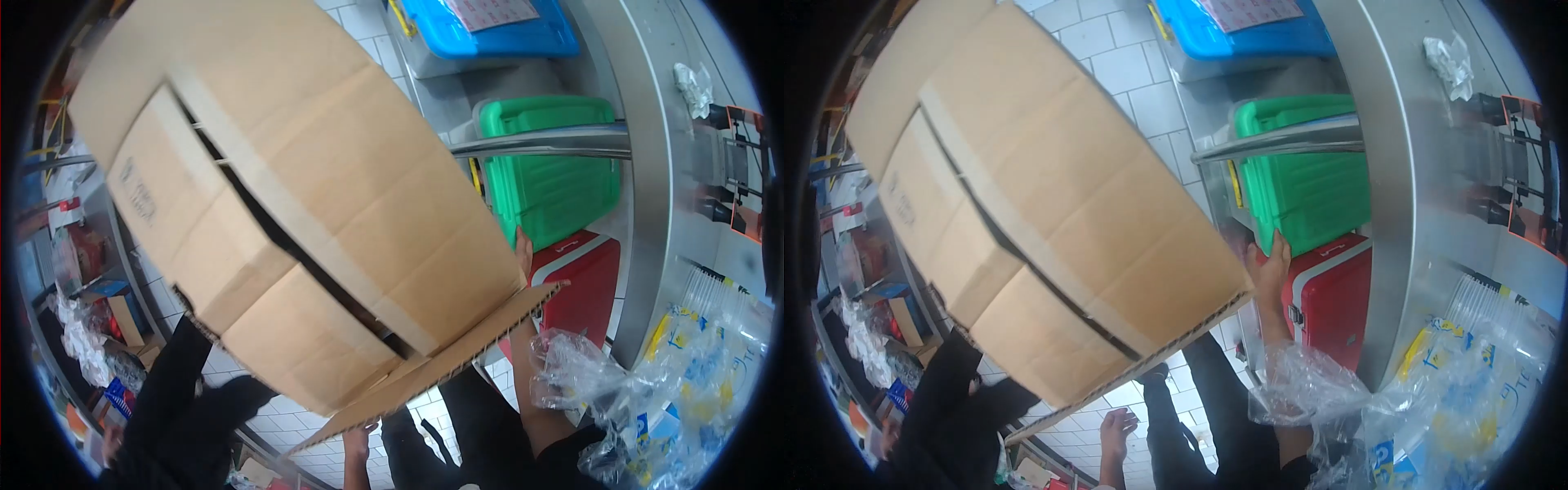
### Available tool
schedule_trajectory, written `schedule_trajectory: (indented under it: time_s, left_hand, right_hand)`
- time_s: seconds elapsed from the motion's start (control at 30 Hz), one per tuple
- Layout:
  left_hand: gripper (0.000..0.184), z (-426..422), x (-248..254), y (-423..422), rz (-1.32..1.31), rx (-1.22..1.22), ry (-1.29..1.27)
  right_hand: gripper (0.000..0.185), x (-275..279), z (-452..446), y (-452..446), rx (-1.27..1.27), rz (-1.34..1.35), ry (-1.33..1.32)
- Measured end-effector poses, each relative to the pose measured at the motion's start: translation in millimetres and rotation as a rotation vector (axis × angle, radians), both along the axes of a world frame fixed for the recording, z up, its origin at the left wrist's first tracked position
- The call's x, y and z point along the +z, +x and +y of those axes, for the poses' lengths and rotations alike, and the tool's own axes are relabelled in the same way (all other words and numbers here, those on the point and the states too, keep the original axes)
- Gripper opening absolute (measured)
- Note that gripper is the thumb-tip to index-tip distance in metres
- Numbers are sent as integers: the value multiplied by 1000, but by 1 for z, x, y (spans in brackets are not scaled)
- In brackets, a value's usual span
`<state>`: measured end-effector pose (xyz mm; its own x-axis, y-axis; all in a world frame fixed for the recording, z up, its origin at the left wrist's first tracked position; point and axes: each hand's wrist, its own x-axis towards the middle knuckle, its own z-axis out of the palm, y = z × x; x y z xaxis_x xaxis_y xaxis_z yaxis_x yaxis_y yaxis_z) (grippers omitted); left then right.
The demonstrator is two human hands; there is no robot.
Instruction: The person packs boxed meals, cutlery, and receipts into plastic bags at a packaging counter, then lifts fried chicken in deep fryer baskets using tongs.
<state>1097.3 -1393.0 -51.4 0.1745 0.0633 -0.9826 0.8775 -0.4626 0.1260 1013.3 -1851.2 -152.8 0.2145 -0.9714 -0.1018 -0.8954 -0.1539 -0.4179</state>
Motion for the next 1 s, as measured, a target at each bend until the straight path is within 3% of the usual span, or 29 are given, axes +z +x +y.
schedule_trajectory:
  time_s: [0.03, 0.1, 0.13, 0.2, 0.23, 0.27, 0.33, 0.37, 0.43, 0.5, 0.53, 0.6, 0.67, 0.73, 0.77, 0.8, 0.83, 0.93, 1.0]
  left_hand:
    - [31, 0, 6, -1, 3, 8, -13]
    - [32, -2, 17, -2, 2, 16, -43]
    - [22, 1, 21, -4, -12, 81, -50]
    - [26, 0, 37, -6, -46, 90, -64]
    - [28, 9, 39, -13, -53, 109, -78]
    - [28, 20, 37, -20, -54, 108, -122]
    - [28, 39, 38, -32, -54, 144, -130]
    - [25, 51, 35, -43, -107, 196, -158]
    - [28, 75, 41, -50, -163, 129, -180]
    - [35, 100, 65, -48, -179, 14, -126]
    - [35, 121, 63, -56, -216, 58, -125]
    - [36, 168, 52, -78, -252, 175, -116]
    - [38, 213, 68, -86, -302, 132, -73]
    - [36, 267, 65, -107, -344, 243, -39]
    - [37, 293, 62, -116, -347, 269, 40]
    - [39, 330, 53, -137, -439, 362, -86]
    - [43, 354, 47, -145, -394, 311, 87]
    - [39, 414, 60, -171, -427, 476, 210]
    - [34, 442, 74, -188, -434, 681, 200]
  right_hand:
    - [57, -2, 15, -5, 40, -203, -38]
    - [59, -14, 34, -13, 169, -209, 7]
    - [60, -19, 44, -18, 232, -215, 31]
    - [55, -14, 73, -16, 379, -68, 70]
    - [52, -38, 91, -31, 383, -126, 220]
    - [40, -20, 112, -21, 364, -48, 405]
    - [37, -86, 143, -63, 855, 397, 589]
    - [43, -65, 160, -60, 1019, 381, 578]
    - [27, -44, 205, -62, 524, 259, 735]
    - [18, -78, 237, -88, 347, 164, 900]
    - [13, -59, 254, -79, 288, 121, 911]
    - [13, -32, 281, -67, 406, 170, 844]
    - [13, -6, 307, -52, 604, 137, 678]
    - [12, 1, 329, -35, 576, 135, 708]
    - [13, -31, 331, -36, 609, 104, 741]
    - [13, 32, 353, -9, 449, 131, 943]
    - [12, 35, 362, 3, 469, 123, 1027]
    - [9, 65, 401, 38, 544, 141, 1080]
    - [12, 116, 442, 65, 696, 231, 966]
